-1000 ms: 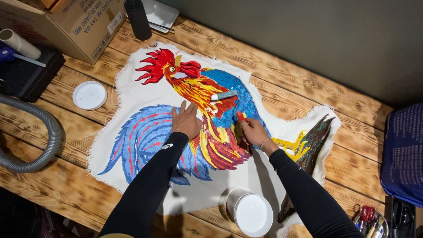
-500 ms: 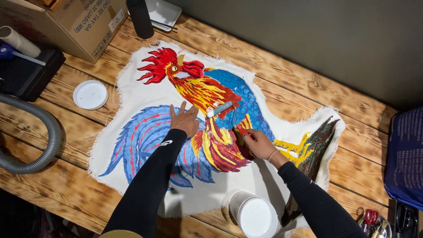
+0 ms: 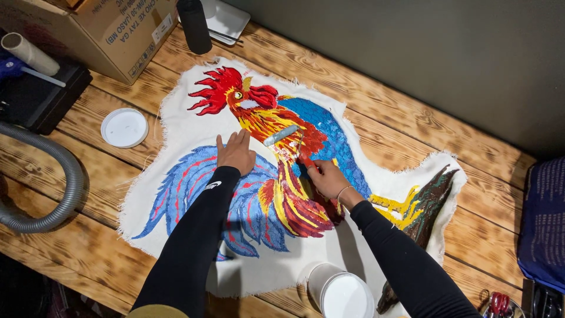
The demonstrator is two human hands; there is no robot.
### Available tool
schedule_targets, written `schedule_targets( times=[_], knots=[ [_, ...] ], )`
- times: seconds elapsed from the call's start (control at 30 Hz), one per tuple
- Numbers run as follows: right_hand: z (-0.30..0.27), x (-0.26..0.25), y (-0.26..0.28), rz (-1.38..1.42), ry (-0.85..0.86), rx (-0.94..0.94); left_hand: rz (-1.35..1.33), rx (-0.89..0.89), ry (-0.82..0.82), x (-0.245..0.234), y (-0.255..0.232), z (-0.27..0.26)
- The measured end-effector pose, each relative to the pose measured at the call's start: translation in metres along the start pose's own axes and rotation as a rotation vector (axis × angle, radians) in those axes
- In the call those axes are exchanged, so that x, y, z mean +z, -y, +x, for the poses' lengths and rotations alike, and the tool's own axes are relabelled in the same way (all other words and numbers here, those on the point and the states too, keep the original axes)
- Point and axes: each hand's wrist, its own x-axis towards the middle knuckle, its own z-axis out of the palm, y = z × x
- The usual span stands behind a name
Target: Applying white glue to the back of a tufted rooster rug using a brush, roller, and scraper.
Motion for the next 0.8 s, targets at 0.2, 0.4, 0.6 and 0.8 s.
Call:
schedule_targets(
  times=[0.2, 0.4, 0.6, 0.8],
  knots=[
    [0.011, 0.001, -0.011, -0.047, -0.028, -0.064, 0.036, -0.083, 0.202, -0.017, -0.005, 0.005],
    [0.007, -0.012, -0.028, -0.020, 0.040, 0.008, 0.036, -0.104, 0.230, -0.025, -0.006, 0.007],
    [-0.016, -0.042, -0.045, 0.050, 0.093, 0.127, -0.005, -0.080, 0.150, -0.005, 0.007, 0.017],
    [0.006, -0.040, -0.043, 0.078, 0.158, 0.020, -0.147, -0.044, 0.036, -0.011, 0.014, 0.012]
  ],
)
